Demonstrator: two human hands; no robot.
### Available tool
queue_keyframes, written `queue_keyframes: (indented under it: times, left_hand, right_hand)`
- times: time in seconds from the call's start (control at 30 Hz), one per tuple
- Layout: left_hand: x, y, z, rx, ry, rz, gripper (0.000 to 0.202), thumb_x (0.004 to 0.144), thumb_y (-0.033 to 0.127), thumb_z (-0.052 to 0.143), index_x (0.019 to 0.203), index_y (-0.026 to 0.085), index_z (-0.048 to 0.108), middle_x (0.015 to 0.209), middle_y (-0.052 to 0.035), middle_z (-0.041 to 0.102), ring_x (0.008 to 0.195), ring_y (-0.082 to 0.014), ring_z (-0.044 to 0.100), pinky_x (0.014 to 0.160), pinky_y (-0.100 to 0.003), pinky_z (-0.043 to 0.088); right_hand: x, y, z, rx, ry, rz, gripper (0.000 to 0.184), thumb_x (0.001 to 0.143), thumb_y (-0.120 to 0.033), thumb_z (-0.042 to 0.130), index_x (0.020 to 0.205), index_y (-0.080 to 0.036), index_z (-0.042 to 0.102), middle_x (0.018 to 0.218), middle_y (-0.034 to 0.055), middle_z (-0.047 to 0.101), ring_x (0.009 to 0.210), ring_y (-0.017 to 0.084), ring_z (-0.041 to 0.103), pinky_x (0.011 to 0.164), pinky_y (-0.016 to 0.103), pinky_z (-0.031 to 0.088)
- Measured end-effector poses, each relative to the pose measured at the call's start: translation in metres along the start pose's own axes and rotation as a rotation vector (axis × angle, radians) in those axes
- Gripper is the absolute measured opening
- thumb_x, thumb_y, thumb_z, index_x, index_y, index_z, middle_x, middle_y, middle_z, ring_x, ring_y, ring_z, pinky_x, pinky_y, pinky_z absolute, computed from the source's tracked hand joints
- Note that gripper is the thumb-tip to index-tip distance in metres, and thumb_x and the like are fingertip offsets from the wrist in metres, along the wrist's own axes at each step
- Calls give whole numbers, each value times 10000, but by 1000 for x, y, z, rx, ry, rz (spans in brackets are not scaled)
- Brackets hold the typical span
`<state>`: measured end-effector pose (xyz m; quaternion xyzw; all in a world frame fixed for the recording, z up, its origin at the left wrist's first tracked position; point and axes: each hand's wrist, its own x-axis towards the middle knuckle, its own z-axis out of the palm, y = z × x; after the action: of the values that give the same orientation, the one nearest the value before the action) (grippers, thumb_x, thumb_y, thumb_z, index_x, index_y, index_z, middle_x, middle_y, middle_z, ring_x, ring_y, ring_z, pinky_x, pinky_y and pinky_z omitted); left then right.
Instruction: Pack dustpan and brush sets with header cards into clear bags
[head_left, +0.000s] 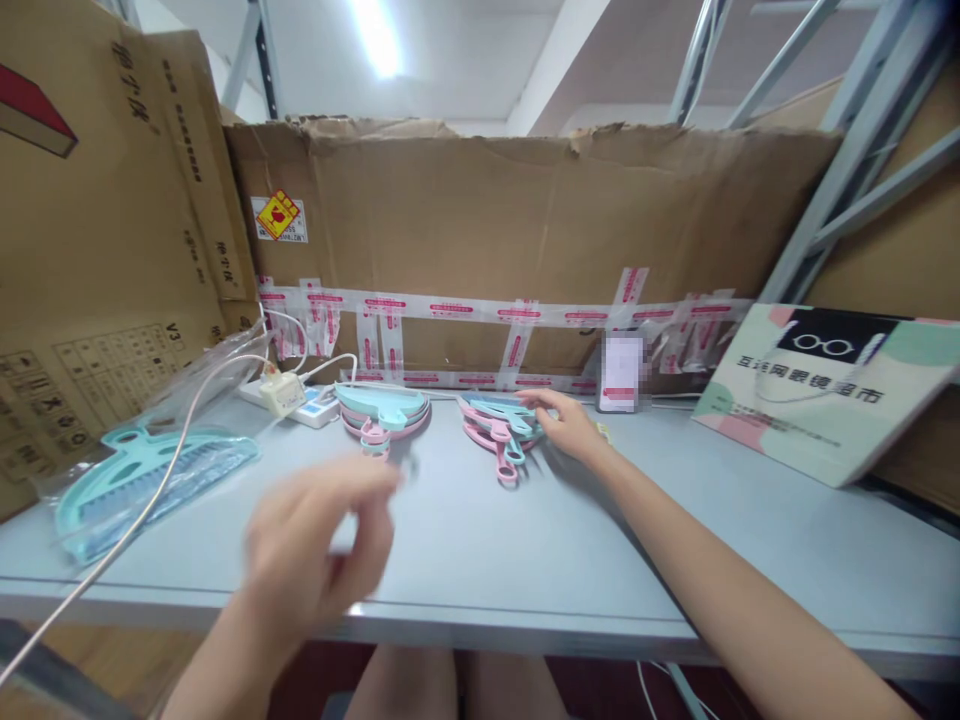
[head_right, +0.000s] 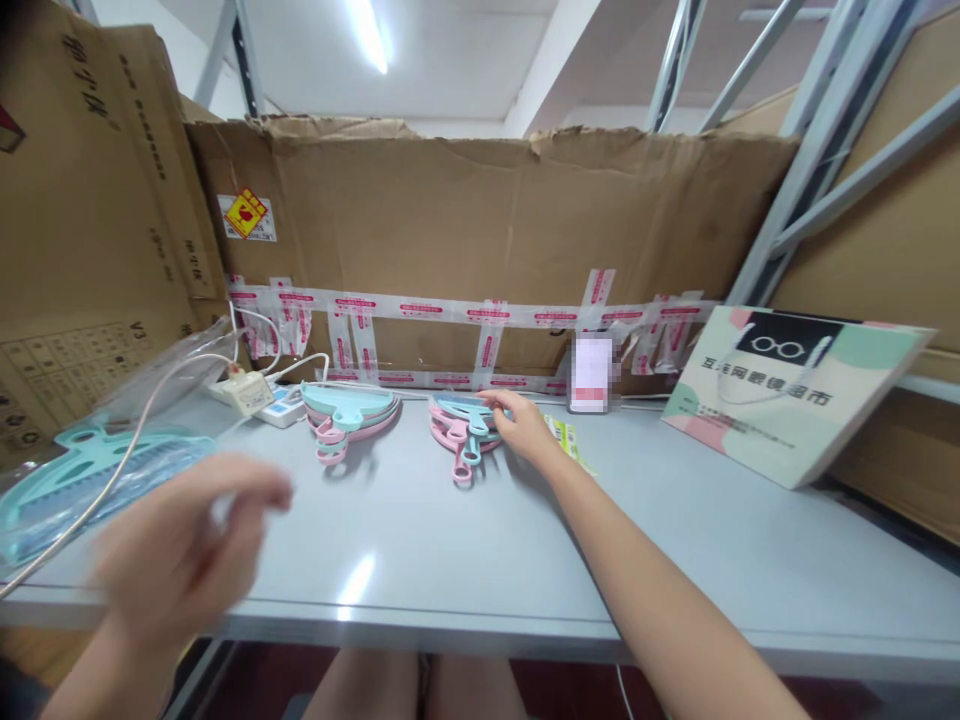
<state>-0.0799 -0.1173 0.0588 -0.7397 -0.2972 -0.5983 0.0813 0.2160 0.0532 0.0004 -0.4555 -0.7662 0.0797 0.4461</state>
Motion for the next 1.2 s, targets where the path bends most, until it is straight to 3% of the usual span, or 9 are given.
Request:
queue_keyframes:
  times: [0.03,0.1,0.17,0.3,0.53,0.83,1.0,1.2]
  left_hand:
    - [11,-13,5,156,-119,-29,148,760,167,512,830,257,607,656,18,640,486,-132,539,452,-258,422]
    - [29,-41,16,428,-482,-222,144,799,244,449,788,216,589,668,-4,639,554,-153,568,484,-257,391]
    - [41,-64,28,548,-715,-335,201,818,321,417,779,205,576,642,-14,645,627,-179,593,516,-259,367]
    - [47,-83,46,642,-878,-427,274,822,424,397,817,211,570,500,-6,612,664,-214,613,529,-259,323]
    - [31,-84,52,702,-816,-342,254,797,438,459,746,209,557,614,-44,654,711,-236,613,518,-269,279]
    - [25,-87,52,721,-720,-372,292,780,474,460,675,206,506,753,-54,662,721,-222,595,530,-272,294]
    - [23,-87,53,692,-681,-356,259,785,444,470,677,211,499,649,-36,631,737,-228,580,537,-278,299]
    - [21,-93,52,709,-618,-315,303,786,478,490,669,199,504,743,-46,640,718,-208,575,520,-273,288]
  right_hand:
    - [0,0,0,6,8,8,384,737,-107,414,1022,-192,656,937,49,690,893,172,632,837,345,482]
    - [0,0,-2,19,21,22,384,739,-116,412,1027,-192,655,935,52,690,894,174,634,826,343,487]
    - [-1,-1,-4,28,25,32,376,744,-130,415,1027,-190,655,923,52,694,886,177,638,815,343,491]
    - [-2,-1,-10,29,25,47,338,758,-168,433,1008,-189,659,914,50,698,887,188,639,816,353,485]
    - [-3,5,-14,23,7,90,329,775,-200,429,1017,-177,652,924,57,698,903,190,634,844,358,463]
    - [-5,2,-15,47,23,114,301,764,-240,454,960,-169,672,859,55,700,851,190,642,826,348,471]
    - [-5,6,-14,65,29,102,307,782,-254,444,971,-158,667,872,55,696,858,177,640,842,334,465]
    - [-5,3,-15,65,17,94,306,779,-245,441,959,-148,668,868,65,697,855,179,642,838,332,469]
